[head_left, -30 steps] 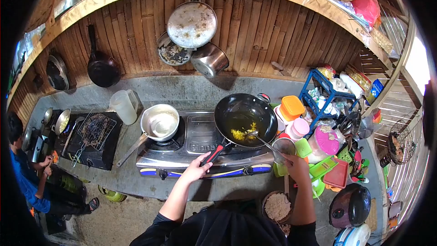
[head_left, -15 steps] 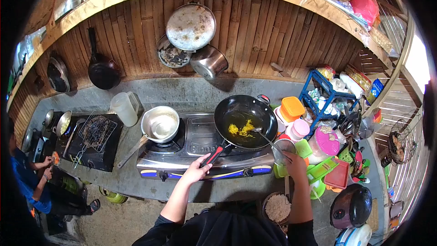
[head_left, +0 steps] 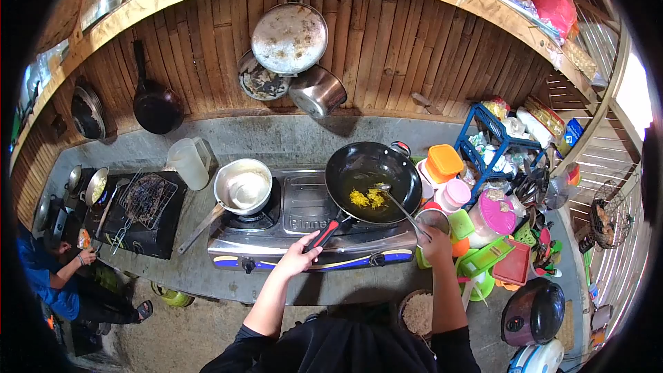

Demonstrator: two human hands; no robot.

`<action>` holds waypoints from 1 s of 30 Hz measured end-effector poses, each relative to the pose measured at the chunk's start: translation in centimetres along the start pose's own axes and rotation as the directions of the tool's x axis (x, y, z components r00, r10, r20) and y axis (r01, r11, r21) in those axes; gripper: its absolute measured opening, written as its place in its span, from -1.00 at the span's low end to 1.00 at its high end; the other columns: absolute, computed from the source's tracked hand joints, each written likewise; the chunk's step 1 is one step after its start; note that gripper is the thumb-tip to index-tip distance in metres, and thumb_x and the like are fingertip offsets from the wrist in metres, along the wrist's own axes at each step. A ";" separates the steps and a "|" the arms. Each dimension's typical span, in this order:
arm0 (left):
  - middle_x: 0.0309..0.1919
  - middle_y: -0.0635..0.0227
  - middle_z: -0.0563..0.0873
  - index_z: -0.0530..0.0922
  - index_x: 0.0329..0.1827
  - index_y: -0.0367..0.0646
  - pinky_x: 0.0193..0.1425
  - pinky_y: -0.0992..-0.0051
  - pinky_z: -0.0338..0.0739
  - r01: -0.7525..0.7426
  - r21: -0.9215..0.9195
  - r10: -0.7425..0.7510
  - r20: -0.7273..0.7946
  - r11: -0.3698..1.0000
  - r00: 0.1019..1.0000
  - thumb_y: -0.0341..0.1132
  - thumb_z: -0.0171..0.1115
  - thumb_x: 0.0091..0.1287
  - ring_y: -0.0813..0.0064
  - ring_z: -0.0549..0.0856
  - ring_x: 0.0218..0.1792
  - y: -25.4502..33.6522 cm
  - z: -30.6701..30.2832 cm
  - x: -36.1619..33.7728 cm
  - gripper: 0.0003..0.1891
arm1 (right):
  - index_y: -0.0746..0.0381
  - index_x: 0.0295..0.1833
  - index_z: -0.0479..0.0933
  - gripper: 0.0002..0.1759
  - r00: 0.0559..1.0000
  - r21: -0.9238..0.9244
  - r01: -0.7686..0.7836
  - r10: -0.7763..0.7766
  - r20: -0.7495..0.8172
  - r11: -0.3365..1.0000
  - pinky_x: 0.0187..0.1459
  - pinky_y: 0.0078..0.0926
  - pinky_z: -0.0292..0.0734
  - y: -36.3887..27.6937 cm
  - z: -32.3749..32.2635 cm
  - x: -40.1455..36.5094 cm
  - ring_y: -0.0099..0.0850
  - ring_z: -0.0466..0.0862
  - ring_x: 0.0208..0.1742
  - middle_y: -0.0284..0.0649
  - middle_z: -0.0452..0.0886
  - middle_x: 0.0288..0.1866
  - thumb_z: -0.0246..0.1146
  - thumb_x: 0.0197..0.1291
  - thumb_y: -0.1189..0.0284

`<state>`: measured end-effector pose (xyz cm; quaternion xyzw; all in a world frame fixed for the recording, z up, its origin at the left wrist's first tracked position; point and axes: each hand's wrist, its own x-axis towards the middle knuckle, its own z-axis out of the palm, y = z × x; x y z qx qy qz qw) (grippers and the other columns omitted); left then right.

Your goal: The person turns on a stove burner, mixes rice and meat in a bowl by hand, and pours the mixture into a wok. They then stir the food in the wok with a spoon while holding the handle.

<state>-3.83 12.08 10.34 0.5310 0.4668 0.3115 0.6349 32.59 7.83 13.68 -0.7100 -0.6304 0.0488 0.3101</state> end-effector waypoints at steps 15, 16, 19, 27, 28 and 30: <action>-0.57 0.55 0.47 0.30 0.33 0.14 -0.61 0.69 0.24 0.009 0.006 -0.009 -0.010 1.000 1.000 -0.33 0.19 0.28 0.77 0.34 -0.66 0.1 0.0 0.0 -0.47 | 0.10 -0.09 0.62 -0.72 0.988 -0.115 -0.048 0.064 0.137 0.992 -0.22 -0.32 0.52 -3.3 -10.1 -2.7 -0.15 0.65 -0.29 -0.06 0.64 -0.30 0.25 0.02 0.42; -0.58 0.55 0.46 0.30 0.33 0.13 -0.61 0.69 0.24 0.014 -0.002 -0.014 -0.010 1.000 1.000 -0.33 0.19 0.28 0.77 0.34 -0.67 0.2 0.0 0.1 -0.47 | 0.10 -0.09 0.62 -0.72 0.989 -0.115 -0.048 0.063 0.136 0.992 -0.22 -0.32 0.52 -3.3 -9.7 -2.7 -0.15 0.65 -0.29 -0.06 0.64 -0.30 0.25 0.02 0.42; -0.57 0.55 0.46 0.30 0.33 0.14 -0.61 0.69 0.23 0.020 -0.026 -0.020 0.000 0.999 1.000 -0.32 0.19 0.28 0.77 0.33 -0.66 0.4 0.0 -0.1 -0.47 | 0.08 -0.07 0.61 -0.71 0.993 -0.107 -0.026 0.038 0.109 0.994 -0.21 -0.31 0.52 -2.7 -7.1 -2.4 -0.14 0.64 -0.28 -0.07 0.64 -0.28 0.25 0.03 0.41; -0.57 0.55 0.47 0.29 0.34 0.14 -0.60 0.69 0.21 0.024 -0.001 -0.024 -0.007 1.000 1.000 -0.33 0.19 0.28 0.76 0.33 -0.65 0.2 0.0 0.0 -0.46 | 0.01 0.02 0.57 -0.66 0.997 0.013 0.058 -0.059 0.046 0.998 -0.12 -0.24 0.49 -1.6 0.6 -0.1 -0.12 0.60 -0.16 -0.11 0.62 -0.23 0.21 0.08 0.35; -0.56 0.55 0.47 0.28 0.34 0.14 -0.60 0.70 0.19 0.031 -0.009 -0.031 -0.005 0.999 1.000 -0.35 0.18 0.29 0.77 0.30 -0.65 0.2 0.0 0.0 -0.46 | 0.01 0.02 0.57 -0.66 0.997 0.015 0.057 -0.058 0.046 0.998 -0.12 -0.24 0.49 -1.7 1.3 0.2 -0.12 0.60 -0.16 -0.11 0.62 -0.23 0.21 0.08 0.35; -0.55 0.55 0.47 0.28 0.34 0.15 -0.60 0.70 0.19 0.026 -0.018 -0.026 0.002 1.000 1.000 -0.35 0.18 0.29 0.77 0.30 -0.65 0.1 -0.1 0.1 -0.46 | -0.01 0.02 0.57 -0.67 1.000 0.053 0.017 -0.018 0.016 0.998 -0.10 -0.23 0.49 -1.9 2.4 1.0 -0.11 0.60 -0.15 -0.11 0.62 -0.21 0.20 0.09 0.35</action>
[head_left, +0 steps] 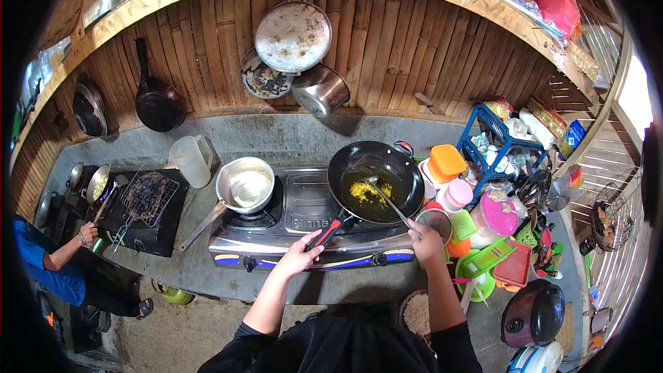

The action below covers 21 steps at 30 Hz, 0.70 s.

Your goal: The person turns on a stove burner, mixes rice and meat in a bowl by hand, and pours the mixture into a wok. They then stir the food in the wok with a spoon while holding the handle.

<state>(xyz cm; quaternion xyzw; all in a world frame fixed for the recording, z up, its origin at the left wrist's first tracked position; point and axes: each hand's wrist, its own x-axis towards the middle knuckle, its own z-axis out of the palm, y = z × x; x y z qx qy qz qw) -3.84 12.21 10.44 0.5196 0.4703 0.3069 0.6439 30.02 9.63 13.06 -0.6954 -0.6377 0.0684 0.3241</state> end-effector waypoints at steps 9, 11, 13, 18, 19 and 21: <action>-0.59 0.56 0.46 0.29 0.35 0.15 -0.60 0.68 0.24 0.006 0.030 -0.006 -0.010 1.000 1.000 -0.30 0.20 0.28 0.77 0.35 -0.65 0.5 0.1 -0.3 -0.45 | -0.03 -0.02 0.59 -0.69 0.998 -0.130 0.055 -0.053 0.015 0.990 -0.14 -0.23 0.50 -0.1 -2.3 -0.7 -0.13 0.61 -0.18 -0.15 0.62 -0.25 0.20 0.08 0.34; -0.59 0.56 0.46 0.29 0.35 0.15 -0.60 0.68 0.24 0.008 0.037 -0.007 -0.014 0.999 1.000 -0.30 0.20 0.28 0.76 0.35 -0.66 0.5 0.0 -0.2 -0.45 | -0.01 0.00 0.58 -0.67 0.998 -0.157 -0.007 0.018 0.068 0.988 -0.12 -0.24 0.50 -1.1 -4.5 -1.5 -0.12 0.61 -0.16 -0.11 0.62 -0.20 0.22 0.06 0.37; -0.59 0.56 0.46 0.30 0.34 0.15 -0.61 0.68 0.23 -0.004 0.006 0.004 -0.004 1.000 1.000 -0.31 0.20 0.28 0.77 0.35 -0.66 0.1 -0.2 0.0 -0.46 | 0.01 0.02 0.58 -0.65 0.989 -0.186 -0.067 0.090 0.118 0.980 -0.10 -0.25 0.49 -1.5 -6.3 -2.2 -0.12 0.61 -0.13 -0.07 0.62 -0.15 0.23 0.05 0.40; -0.58 0.55 0.47 0.31 0.33 0.11 -0.62 0.69 0.22 -0.028 0.012 0.028 -0.009 1.000 1.000 -0.32 0.20 0.28 0.77 0.34 -0.66 -0.1 -0.1 0.2 -0.47 | 0.04 -0.08 0.63 -0.74 0.996 -0.192 -0.072 0.081 0.040 0.979 -0.24 -0.31 0.52 -0.6 -10.1 -4.2 -0.14 0.64 -0.28 -0.05 0.63 -0.30 0.25 0.05 0.40; -0.58 0.55 0.47 0.31 0.32 0.10 -0.62 0.69 0.21 -0.030 0.020 0.030 -0.011 0.999 0.999 -0.33 0.20 0.27 0.77 0.34 -0.66 0.1 -0.1 0.2 -0.47 | 0.04 -0.08 0.63 -0.74 0.996 -0.192 -0.074 0.083 0.039 0.979 -0.24 -0.31 0.52 -0.8 -10.8 -4.5 -0.14 0.64 -0.28 -0.05 0.63 -0.30 0.25 0.05 0.40; -0.58 0.55 0.47 0.31 0.32 0.10 -0.62 0.69 0.22 -0.029 0.026 0.030 -0.007 0.999 1.000 -0.33 0.20 0.27 0.77 0.34 -0.66 0.0 -0.2 0.2 -0.47 | 0.06 -0.11 0.64 -0.76 0.998 -0.198 -0.057 0.064 0.027 0.979 -0.28 -0.33 0.52 -1.0 -11.7 -4.7 -0.14 0.64 -0.33 -0.04 0.63 -0.33 0.25 0.05 0.42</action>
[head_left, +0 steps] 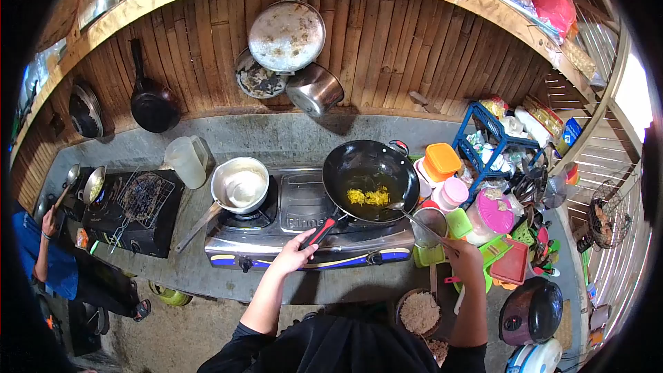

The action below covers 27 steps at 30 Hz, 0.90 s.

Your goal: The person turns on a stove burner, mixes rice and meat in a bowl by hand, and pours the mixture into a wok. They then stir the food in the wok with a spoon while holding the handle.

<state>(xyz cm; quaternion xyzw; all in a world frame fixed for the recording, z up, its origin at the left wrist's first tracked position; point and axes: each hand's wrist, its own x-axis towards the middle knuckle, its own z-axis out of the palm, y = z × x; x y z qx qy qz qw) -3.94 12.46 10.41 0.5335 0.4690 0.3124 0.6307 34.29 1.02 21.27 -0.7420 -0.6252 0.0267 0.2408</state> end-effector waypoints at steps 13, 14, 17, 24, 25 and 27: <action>-0.58 0.57 0.47 0.31 0.33 0.12 -0.57 0.70 0.25 0.005 0.015 -0.005 -0.021 1.000 1.000 -0.31 0.20 0.27 0.77 0.36 -0.63 -0.2 0.1 0.0 -0.47 | 0.07 0.00 0.58 -0.67 1.000 0.020 0.018 -0.018 0.010 1.000 -0.13 -0.26 0.50 0.0 7.6 3.1 -0.11 0.63 -0.19 -0.06 0.63 -0.23 0.23 0.05 0.39; -0.58 0.57 0.47 0.31 0.33 0.12 -0.57 0.70 0.25 0.005 0.016 -0.005 -0.021 1.000 1.000 -0.31 0.20 0.27 0.77 0.36 -0.63 -0.1 0.0 0.0 -0.47 | 0.08 0.00 0.58 -0.67 0.999 0.093 0.039 -0.037 -0.024 0.995 -0.11 -0.26 0.50 0.1 8.6 3.6 -0.10 0.62 -0.18 -0.06 0.63 -0.22 0.23 0.06 0.38; -0.58 0.57 0.47 0.32 0.32 0.12 -0.57 0.70 0.25 0.022 0.005 -0.022 -0.011 1.000 1.000 -0.31 0.20 0.27 0.76 0.37 -0.63 0.2 0.0 -0.2 -0.47 | 0.07 0.01 0.58 -0.67 0.999 0.161 0.014 -0.006 -0.049 0.987 -0.07 -0.26 0.49 -0.3 10.1 4.7 -0.10 0.61 -0.16 -0.07 0.63 -0.20 0.23 0.06 0.38; -0.58 0.55 0.48 0.32 0.32 0.13 -0.59 0.69 0.24 0.024 0.013 -0.024 -0.005 1.000 1.000 -0.31 0.21 0.27 0.76 0.35 -0.64 0.2 0.0 -0.2 -0.47 | 0.06 0.00 0.58 -0.67 0.999 0.092 0.038 -0.040 0.019 0.995 -0.07 -0.26 0.48 -2.1 9.4 4.9 -0.11 0.61 -0.14 -0.09 0.63 -0.19 0.21 0.07 0.37; -0.58 0.55 0.48 0.31 0.32 0.13 -0.60 0.69 0.23 0.022 0.000 -0.022 0.003 1.000 1.000 -0.31 0.21 0.27 0.76 0.35 -0.65 0.1 -0.1 -0.1 -0.47 | 0.06 0.00 0.58 -0.67 0.999 0.092 0.038 -0.040 0.019 0.995 -0.07 -0.26 0.48 -2.0 9.3 4.7 -0.11 0.61 -0.14 -0.09 0.63 -0.19 0.21 0.07 0.37; -0.58 0.55 0.48 0.31 0.33 0.13 -0.61 0.68 0.23 0.021 -0.007 -0.021 0.004 1.000 1.000 -0.31 0.21 0.27 0.76 0.34 -0.65 -0.2 -0.3 0.1 -0.46 | -0.07 0.00 0.58 -0.68 0.992 0.012 0.129 -0.129 -0.017 0.992 -0.12 -0.22 0.50 -1.2 8.7 4.1 -0.13 0.61 -0.17 -0.15 0.62 -0.20 0.20 0.07 0.33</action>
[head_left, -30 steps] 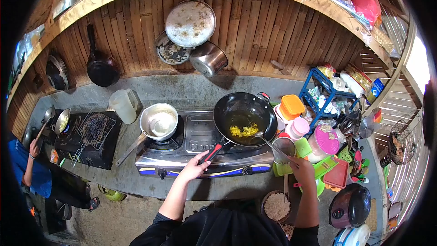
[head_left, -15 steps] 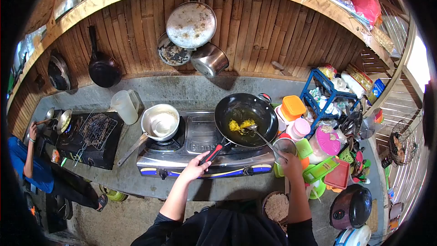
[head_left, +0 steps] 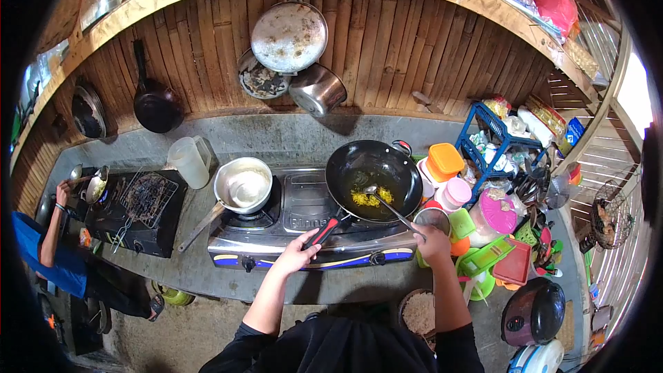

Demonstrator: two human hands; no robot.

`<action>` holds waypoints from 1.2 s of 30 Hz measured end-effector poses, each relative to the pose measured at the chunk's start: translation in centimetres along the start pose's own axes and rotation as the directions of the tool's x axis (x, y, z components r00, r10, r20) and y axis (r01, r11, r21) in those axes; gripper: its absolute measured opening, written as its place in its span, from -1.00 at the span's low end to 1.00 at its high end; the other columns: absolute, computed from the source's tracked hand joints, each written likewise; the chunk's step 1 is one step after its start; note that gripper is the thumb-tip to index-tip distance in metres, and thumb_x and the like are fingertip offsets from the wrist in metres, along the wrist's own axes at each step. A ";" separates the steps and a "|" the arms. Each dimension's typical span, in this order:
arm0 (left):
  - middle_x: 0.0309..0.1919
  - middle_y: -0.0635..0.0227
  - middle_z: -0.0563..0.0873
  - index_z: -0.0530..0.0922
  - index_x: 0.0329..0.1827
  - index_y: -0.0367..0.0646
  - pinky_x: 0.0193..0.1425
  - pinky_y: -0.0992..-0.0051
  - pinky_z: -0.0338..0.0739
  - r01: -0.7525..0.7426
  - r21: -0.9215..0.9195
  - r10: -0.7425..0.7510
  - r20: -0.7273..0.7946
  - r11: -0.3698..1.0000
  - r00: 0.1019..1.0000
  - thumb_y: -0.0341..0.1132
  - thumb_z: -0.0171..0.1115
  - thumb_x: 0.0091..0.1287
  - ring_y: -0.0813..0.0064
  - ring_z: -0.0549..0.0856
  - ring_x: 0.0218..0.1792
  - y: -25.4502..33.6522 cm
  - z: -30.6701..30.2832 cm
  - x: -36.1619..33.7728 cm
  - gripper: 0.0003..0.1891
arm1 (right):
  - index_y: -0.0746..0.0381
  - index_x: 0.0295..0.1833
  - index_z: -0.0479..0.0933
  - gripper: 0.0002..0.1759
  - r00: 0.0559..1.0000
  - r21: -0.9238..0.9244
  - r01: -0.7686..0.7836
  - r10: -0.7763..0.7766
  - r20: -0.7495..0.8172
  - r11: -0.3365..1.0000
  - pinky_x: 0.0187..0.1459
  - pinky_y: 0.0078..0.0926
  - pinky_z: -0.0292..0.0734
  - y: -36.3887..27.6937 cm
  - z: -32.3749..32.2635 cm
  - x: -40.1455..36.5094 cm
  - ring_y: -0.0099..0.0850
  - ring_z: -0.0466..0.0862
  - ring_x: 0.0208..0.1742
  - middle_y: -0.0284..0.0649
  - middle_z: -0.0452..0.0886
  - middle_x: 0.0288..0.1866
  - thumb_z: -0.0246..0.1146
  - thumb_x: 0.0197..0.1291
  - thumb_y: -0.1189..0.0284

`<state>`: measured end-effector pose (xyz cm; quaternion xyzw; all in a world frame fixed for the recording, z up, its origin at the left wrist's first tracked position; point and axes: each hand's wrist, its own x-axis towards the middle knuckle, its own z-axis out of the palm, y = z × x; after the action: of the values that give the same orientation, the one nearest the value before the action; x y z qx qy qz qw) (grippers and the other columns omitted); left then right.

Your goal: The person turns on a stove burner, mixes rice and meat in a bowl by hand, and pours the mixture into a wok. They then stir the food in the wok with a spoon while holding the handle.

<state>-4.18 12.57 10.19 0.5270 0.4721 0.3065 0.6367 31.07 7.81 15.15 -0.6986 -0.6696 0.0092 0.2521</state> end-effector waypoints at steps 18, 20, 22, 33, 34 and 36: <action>-0.57 0.55 0.48 0.29 0.34 0.12 -0.59 0.69 0.23 -0.016 0.031 0.016 0.000 0.999 1.000 -0.32 0.20 0.28 0.75 0.34 -0.65 0.2 0.2 -0.1 -0.45 | 0.05 -0.08 0.62 -0.72 0.988 -0.043 -0.143 0.145 0.056 0.989 -0.25 -0.25 0.51 1.0 -6.7 -2.3 -0.11 0.63 -0.29 -0.07 0.63 -0.31 0.23 0.04 0.41; -0.57 0.55 0.48 0.29 0.34 0.13 -0.59 0.69 0.23 -0.003 0.020 0.003 -0.001 1.000 1.000 -0.32 0.20 0.28 0.75 0.34 -0.65 0.3 0.2 -0.1 -0.46 | 0.05 -0.07 0.62 -0.72 0.989 -0.024 -0.140 0.140 0.035 0.990 -0.25 -0.25 0.51 1.8 -4.5 -1.7 -0.10 0.63 -0.29 -0.06 0.63 -0.32 0.23 0.04 0.41; -0.57 0.55 0.48 0.30 0.34 0.15 -0.60 0.69 0.22 0.026 0.003 -0.026 0.008 1.000 1.000 -0.32 0.20 0.27 0.75 0.34 -0.65 0.5 0.1 -0.2 -0.46 | 0.05 -0.07 0.62 -0.73 0.990 -0.005 -0.139 0.139 0.017 0.990 -0.25 -0.26 0.51 2.6 -2.2 -1.0 -0.10 0.63 -0.29 -0.06 0.63 -0.33 0.22 0.05 0.41; -0.57 0.55 0.48 0.31 0.32 0.15 -0.62 0.68 0.21 0.018 -0.030 -0.017 0.018 0.999 1.000 -0.30 0.20 0.28 0.76 0.33 -0.66 -0.1 0.0 0.0 -0.47 | 0.03 -0.03 0.60 -0.69 0.979 0.072 -0.202 0.204 -0.012 0.977 -0.08 -0.23 0.49 0.4 1.1 1.7 -0.10 0.62 -0.15 -0.03 0.62 -0.22 0.20 0.06 0.35; -0.57 0.55 0.48 0.31 0.32 0.16 -0.62 0.68 0.21 0.015 -0.026 -0.014 0.016 1.000 1.000 -0.30 0.20 0.28 0.76 0.33 -0.66 0.0 0.0 0.0 -0.47 | 0.03 -0.03 0.60 -0.69 0.979 0.072 -0.200 0.202 -0.011 0.977 -0.08 -0.23 0.49 0.7 1.1 1.6 -0.10 0.62 -0.15 -0.03 0.62 -0.22 0.20 0.06 0.35; -0.57 0.55 0.48 0.31 0.32 0.15 -0.62 0.68 0.21 0.007 -0.016 -0.007 0.013 1.000 1.000 -0.29 0.20 0.28 0.76 0.33 -0.65 0.1 0.0 -0.1 -0.47 | -0.03 0.01 0.58 -0.69 0.991 0.002 -0.134 0.134 -0.011 0.991 -0.11 -0.19 0.50 1.7 1.0 1.0 -0.10 0.61 -0.16 -0.07 0.62 -0.21 0.19 0.11 0.31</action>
<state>-4.22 12.55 10.25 0.5223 0.4675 0.3047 0.6448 32.37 9.13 13.99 -0.7421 -0.6196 0.0227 0.2548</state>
